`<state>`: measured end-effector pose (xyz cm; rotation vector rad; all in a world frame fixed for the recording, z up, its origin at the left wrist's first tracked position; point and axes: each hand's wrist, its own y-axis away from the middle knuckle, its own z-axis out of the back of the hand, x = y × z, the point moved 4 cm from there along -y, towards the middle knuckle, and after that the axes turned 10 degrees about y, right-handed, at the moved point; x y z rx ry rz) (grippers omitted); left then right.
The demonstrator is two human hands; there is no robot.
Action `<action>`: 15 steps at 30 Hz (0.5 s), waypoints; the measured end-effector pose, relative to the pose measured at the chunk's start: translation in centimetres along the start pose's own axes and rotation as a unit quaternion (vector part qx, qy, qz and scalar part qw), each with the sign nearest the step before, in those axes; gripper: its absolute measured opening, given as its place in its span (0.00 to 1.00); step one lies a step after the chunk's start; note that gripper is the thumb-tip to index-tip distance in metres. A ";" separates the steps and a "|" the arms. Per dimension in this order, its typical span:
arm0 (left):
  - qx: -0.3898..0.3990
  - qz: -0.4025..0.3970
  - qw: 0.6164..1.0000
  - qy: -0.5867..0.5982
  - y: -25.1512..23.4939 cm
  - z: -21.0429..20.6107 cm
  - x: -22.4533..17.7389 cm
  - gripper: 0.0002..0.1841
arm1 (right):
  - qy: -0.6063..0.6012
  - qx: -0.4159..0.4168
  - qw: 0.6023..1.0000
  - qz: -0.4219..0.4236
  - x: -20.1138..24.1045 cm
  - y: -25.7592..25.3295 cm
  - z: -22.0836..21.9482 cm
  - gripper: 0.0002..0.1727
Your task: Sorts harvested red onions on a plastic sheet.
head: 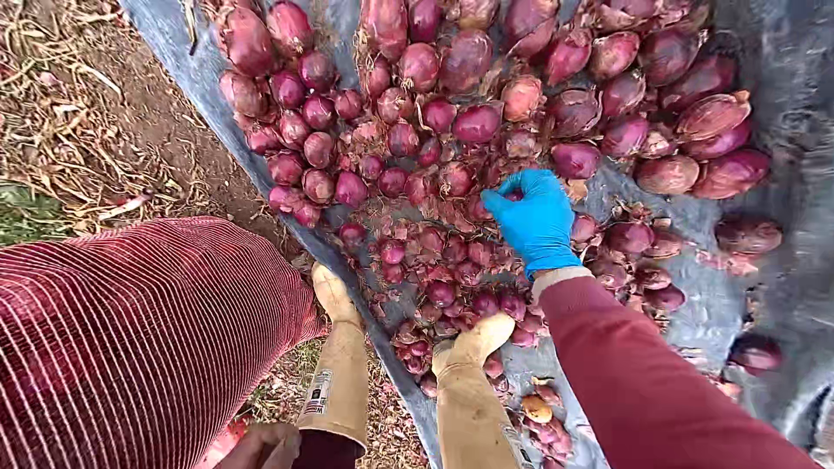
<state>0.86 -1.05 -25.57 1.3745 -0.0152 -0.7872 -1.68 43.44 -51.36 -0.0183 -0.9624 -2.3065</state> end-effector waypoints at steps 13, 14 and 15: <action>-0.073 -0.198 0.881 -0.423 -34.1 -7.0 -9.5 0.38 | 0.309 0.114 0.943 0.053 8.3 -2.8 -3.9 0.45; -0.054 -0.179 0.858 -0.478 -36.1 -7.4 -10.2 0.40 | 0.286 0.121 0.949 0.055 8.6 -2.2 -3.4 0.47; -0.043 -0.173 0.837 -0.517 -37.8 -7.4 -10.8 0.40 | 0.262 0.122 0.955 0.071 9.3 -1.5 -2.9 0.48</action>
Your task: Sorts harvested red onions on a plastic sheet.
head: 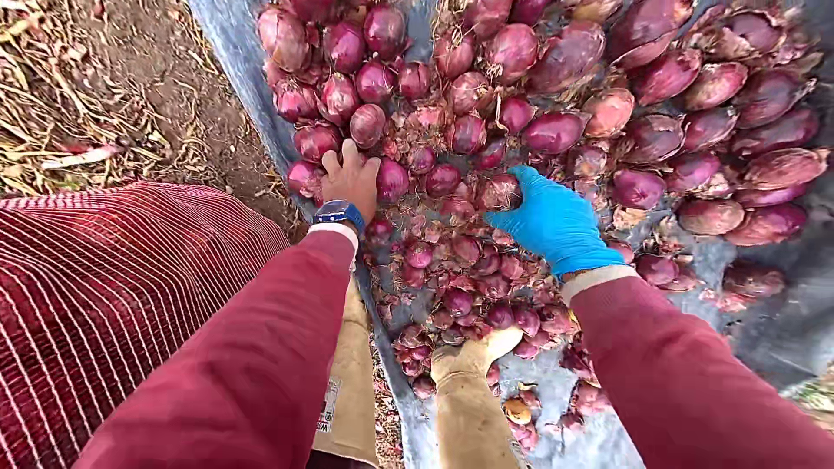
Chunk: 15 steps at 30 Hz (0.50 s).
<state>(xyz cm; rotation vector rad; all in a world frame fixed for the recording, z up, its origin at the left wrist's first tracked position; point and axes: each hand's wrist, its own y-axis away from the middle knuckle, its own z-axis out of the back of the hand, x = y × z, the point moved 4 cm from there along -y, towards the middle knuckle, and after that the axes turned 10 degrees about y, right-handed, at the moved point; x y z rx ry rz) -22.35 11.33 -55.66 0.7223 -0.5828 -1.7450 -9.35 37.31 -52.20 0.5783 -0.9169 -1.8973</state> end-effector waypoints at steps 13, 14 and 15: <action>-0.018 0.171 0.686 0.707 2.7 1.9 3.5 0.29 | -0.237 0.082 0.963 0.102 10.9 -1.8 -2.4 0.51; -0.011 0.162 0.675 0.719 2.1 1.7 2.7 0.30 | -0.318 0.086 0.941 0.082 10.5 -1.2 -2.1 0.51; -0.010 0.152 0.675 0.722 1.3 1.1 2.0 0.31 | -0.400 0.090 0.909 0.074 10.4 -0.8 -2.0 0.50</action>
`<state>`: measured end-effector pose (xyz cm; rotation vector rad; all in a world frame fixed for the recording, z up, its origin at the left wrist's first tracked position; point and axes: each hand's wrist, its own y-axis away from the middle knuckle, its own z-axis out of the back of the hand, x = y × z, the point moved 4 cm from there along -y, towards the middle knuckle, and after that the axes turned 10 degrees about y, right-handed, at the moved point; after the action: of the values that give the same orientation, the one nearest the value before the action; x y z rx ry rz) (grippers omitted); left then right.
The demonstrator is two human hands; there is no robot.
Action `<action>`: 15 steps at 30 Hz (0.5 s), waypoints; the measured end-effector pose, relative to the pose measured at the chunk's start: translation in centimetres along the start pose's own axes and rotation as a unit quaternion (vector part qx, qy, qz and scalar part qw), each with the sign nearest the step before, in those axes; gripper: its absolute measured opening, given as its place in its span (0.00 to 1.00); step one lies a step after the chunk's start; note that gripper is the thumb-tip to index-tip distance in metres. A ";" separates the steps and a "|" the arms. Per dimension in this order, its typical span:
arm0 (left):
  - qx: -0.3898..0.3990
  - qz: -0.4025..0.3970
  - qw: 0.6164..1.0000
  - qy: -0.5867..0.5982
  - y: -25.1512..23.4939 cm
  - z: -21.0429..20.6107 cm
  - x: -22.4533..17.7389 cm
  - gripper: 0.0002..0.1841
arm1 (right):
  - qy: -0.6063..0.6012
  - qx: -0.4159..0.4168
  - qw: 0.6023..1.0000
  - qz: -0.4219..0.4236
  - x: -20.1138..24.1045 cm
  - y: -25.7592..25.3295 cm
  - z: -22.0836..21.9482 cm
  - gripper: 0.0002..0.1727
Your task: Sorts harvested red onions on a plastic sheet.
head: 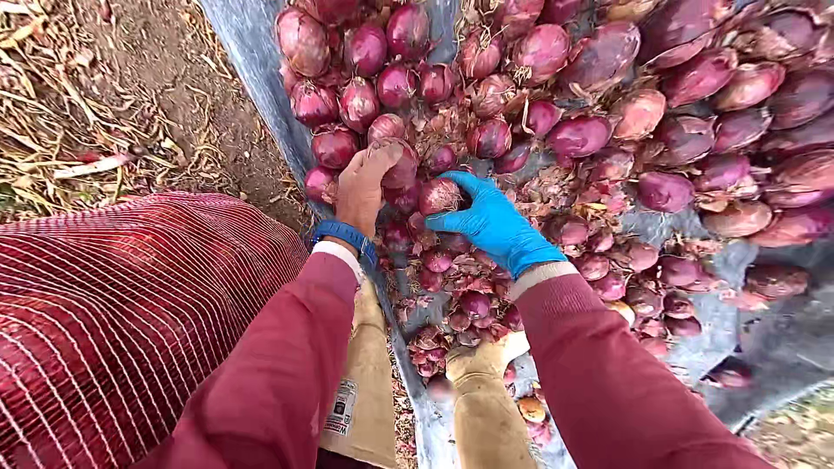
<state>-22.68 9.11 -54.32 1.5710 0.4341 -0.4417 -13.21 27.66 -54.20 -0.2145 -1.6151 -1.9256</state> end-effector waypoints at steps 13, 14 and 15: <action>0.047 0.101 0.990 0.089 14.1 -2.6 2.9 0.31 | -0.385 0.017 0.918 -0.090 -0.1 16.8 -1.2 0.48; 0.059 0.109 0.988 0.097 17.8 -2.9 2.5 0.32 | -0.378 0.021 0.921 -0.092 0.5 20.4 -0.1 0.48; 0.071 0.114 0.985 0.104 21.3 -3.3 1.9 0.33 | -0.367 0.016 0.925 -0.096 1.7 24.1 1.4 0.47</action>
<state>-9.76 11.53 -37.10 1.7907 0.3827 -0.1349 -1.93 26.70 -32.85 -0.8804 -2.1986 -2.0952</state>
